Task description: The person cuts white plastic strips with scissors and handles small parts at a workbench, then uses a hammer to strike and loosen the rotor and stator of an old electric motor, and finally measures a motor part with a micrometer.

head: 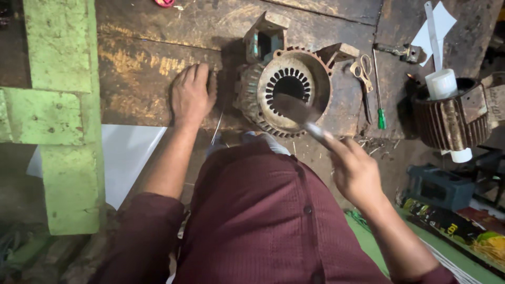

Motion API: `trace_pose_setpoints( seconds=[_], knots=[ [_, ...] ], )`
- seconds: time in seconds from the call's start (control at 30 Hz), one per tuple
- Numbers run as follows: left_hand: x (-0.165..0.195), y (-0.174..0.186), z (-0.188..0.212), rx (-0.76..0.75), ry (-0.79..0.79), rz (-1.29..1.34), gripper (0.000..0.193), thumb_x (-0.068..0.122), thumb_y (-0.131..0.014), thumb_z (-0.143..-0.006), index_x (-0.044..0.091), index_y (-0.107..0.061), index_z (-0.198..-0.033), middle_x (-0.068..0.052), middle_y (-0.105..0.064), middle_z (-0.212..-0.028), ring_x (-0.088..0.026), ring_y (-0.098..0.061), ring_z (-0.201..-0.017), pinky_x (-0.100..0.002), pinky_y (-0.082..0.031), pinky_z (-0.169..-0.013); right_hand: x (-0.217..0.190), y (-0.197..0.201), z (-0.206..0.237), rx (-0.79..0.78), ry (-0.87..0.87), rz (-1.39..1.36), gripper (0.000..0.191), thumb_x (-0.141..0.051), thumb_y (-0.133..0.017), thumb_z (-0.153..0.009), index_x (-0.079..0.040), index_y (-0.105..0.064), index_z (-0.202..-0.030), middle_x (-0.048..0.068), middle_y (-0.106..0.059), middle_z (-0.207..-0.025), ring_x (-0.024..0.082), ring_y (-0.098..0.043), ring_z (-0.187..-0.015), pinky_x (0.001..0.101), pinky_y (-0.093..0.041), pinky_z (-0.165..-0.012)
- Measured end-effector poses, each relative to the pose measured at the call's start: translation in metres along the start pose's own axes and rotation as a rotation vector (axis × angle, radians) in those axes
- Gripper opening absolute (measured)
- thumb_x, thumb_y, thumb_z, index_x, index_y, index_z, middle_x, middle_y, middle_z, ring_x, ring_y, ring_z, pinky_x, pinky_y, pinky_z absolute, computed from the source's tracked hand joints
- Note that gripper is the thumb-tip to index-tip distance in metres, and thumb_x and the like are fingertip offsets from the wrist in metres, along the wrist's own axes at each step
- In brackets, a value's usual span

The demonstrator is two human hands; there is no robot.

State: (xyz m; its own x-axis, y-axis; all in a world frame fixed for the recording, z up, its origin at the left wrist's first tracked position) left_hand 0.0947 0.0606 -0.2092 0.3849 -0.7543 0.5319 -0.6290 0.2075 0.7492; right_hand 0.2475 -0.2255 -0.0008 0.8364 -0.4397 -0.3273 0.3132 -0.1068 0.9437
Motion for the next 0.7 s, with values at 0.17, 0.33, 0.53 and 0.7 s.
trace_pose_setpoints(
  seconds=[0.17,0.33,0.53,0.7],
  knots=[
    [-0.002,-0.001,0.001,-0.050,0.031,-0.006,0.019,0.018,-0.070,-0.099,0.004,-0.060,-0.107,-0.020,-0.068,-0.105,-0.040,-0.067,-0.098,-0.049,-0.054,-0.086,0.002,0.001,0.000,-0.009,-0.094,-0.061,0.055,0.002,-0.067,-0.093,-0.016,-0.061,-0.144,0.014,-0.066,-0.088,0.030,-0.067,-0.075,0.0410,-0.054,-0.068],
    [0.000,0.001,0.001,-0.022,0.014,-0.026,0.020,0.019,-0.069,-0.099,0.003,-0.059,-0.107,-0.020,-0.067,-0.105,-0.040,-0.066,-0.099,-0.049,-0.054,-0.087,0.002,-0.006,0.003,-0.001,-0.070,-0.151,0.059,0.005,-0.059,-0.090,-0.013,-0.059,-0.146,0.012,-0.066,-0.091,0.026,-0.069,-0.080,0.0385,-0.057,-0.074],
    [-0.003,0.000,-0.001,-0.067,0.039,0.005,0.019,0.018,-0.070,-0.099,0.003,-0.059,-0.104,-0.019,-0.067,-0.100,-0.040,-0.066,-0.096,-0.050,-0.053,-0.084,0.006,0.019,0.019,0.045,-0.139,-0.113,0.046,0.000,-0.066,-0.096,-0.013,-0.064,-0.140,0.012,-0.069,-0.090,0.026,-0.066,-0.070,0.0372,-0.053,-0.066],
    [-0.001,-0.001,-0.001,-0.047,0.032,-0.021,0.018,0.018,-0.070,-0.099,0.005,-0.059,-0.102,-0.018,-0.066,-0.100,-0.039,-0.066,-0.095,-0.050,-0.053,-0.083,0.009,0.018,0.029,0.038,-0.065,-0.051,0.044,0.000,-0.068,-0.094,-0.014,-0.065,-0.136,0.015,-0.067,-0.093,0.026,-0.067,-0.074,0.0365,-0.054,-0.066]
  ],
)
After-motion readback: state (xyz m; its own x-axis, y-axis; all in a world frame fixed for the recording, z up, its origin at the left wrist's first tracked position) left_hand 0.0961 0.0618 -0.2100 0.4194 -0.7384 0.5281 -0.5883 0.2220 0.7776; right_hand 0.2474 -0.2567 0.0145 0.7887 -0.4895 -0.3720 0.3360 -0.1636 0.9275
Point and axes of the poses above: each hand's wrist, its own z-axis away from the middle knuckle, its own y-axis out of the back of the hand, x = y × z, the point moved 4 cm from there along -z, towards the middle knuckle
